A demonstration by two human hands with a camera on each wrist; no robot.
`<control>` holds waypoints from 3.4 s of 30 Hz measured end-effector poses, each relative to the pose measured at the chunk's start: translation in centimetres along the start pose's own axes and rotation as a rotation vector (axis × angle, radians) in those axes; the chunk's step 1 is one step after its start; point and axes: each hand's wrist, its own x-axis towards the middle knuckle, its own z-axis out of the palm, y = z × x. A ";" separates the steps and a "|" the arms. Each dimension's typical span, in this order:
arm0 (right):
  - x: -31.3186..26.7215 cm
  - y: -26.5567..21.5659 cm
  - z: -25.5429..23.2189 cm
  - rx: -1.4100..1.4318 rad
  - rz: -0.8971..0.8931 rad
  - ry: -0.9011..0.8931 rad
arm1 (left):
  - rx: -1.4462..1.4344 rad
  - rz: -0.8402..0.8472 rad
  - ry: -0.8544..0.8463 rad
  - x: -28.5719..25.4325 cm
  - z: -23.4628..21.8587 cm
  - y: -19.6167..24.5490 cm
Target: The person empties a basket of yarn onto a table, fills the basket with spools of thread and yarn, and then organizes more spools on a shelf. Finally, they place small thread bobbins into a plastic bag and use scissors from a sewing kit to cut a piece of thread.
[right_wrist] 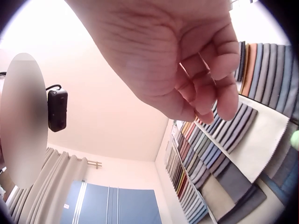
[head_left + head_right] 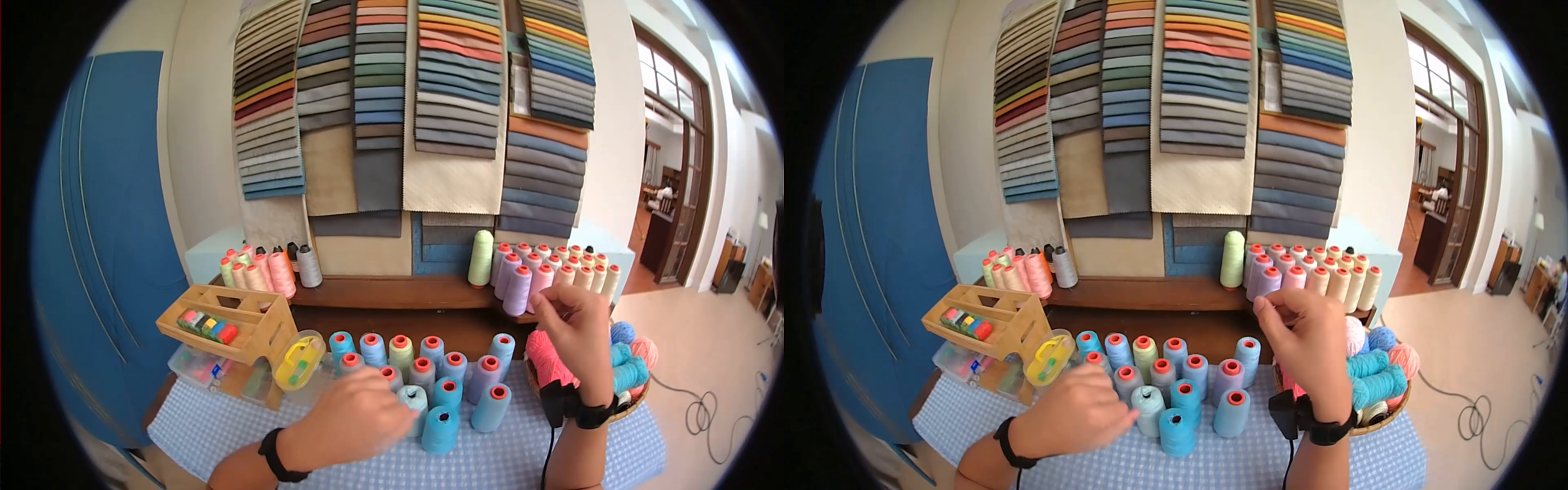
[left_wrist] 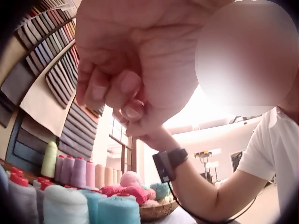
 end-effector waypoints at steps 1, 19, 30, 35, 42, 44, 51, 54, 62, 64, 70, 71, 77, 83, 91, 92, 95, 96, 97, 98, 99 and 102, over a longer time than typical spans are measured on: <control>0.0 1.4 1.2 0.012 -0.013 -0.002 | -0.010 0.001 0.026 -0.2 -0.1 0.0; 17.0 13.6 13.1 -1.074 -0.043 -0.501 | -0.062 -0.079 -0.414 -4.9 -2.3 0.5; 16.4 14.2 14.5 -0.979 0.064 -0.452 | -0.092 -0.076 -0.331 -5.2 -3.2 0.6; 14.6 9.9 12.7 -0.841 -0.054 -0.296 | -0.107 -0.060 -0.292 -5.2 -2.5 0.1; 4.4 -2.4 5.4 0.355 0.085 -0.202 | -0.086 -0.199 0.144 -2.7 -1.8 -2.0; 0.4 -5.4 4.6 0.525 0.100 -0.239 | -0.527 -0.397 0.268 -1.7 -1.6 -2.2; -7.0 -6.2 7.2 0.286 -0.184 -0.410 | -1.174 -0.319 0.096 -1.4 1.2 -0.8; -7.3 -4.9 8.3 0.334 -0.255 -0.200 | -1.312 -0.601 0.253 -2.1 1.5 -0.5; -7.9 -4.5 9.1 -0.116 -0.363 -0.426 | -1.997 -0.863 0.880 -1.1 2.5 -0.6; -8.3 -5.0 9.1 -0.249 -0.419 -0.445 | -2.041 -0.922 0.904 -0.9 2.6 -0.5; -9.0 -5.4 9.5 -0.306 -0.483 -0.354 | -2.065 -1.007 0.959 -1.0 2.9 -0.2; -9.0 -5.4 9.7 -0.309 -0.479 -0.350 | -2.061 -0.988 0.971 -1.0 3.1 -0.2; -9.6 -5.0 10.5 -0.265 -0.535 -0.312 | -2.076 -0.915 0.890 -1.1 2.6 0.5; -10.3 -4.8 10.8 -0.222 -0.532 -0.325 | -1.970 -0.865 0.929 -0.8 2.5 1.3; -10.9 -4.4 11.2 0.086 -0.377 -0.415 | -1.873 -0.778 0.954 -1.0 2.7 1.7; -11.2 -4.4 11.3 0.086 -0.377 -0.415 | -1.858 -0.755 0.948 -1.0 2.7 1.8; -11.8 -5.0 11.7 0.378 -0.158 -0.447 | -1.857 -0.697 0.972 -0.9 2.5 2.1; -11.9 -5.7 11.5 0.499 -0.023 -0.499 | -1.857 -0.696 0.974 -0.9 2.5 2.1; -11.9 -6.1 11.4 0.618 0.114 -0.550 | -1.863 -0.691 0.979 -0.9 2.4 2.2; -12.0 -6.0 11.2 0.617 0.112 -0.551 | -1.869 -0.687 0.983 -0.9 2.3 2.2; -12.2 -5.6 11.0 0.844 0.354 -0.686 | -1.869 -0.684 0.985 -1.0 2.3 2.1; -11.8 -5.2 10.9 1.139 0.716 -0.845 | -1.855 -0.640 0.985 -1.2 2.6 1.6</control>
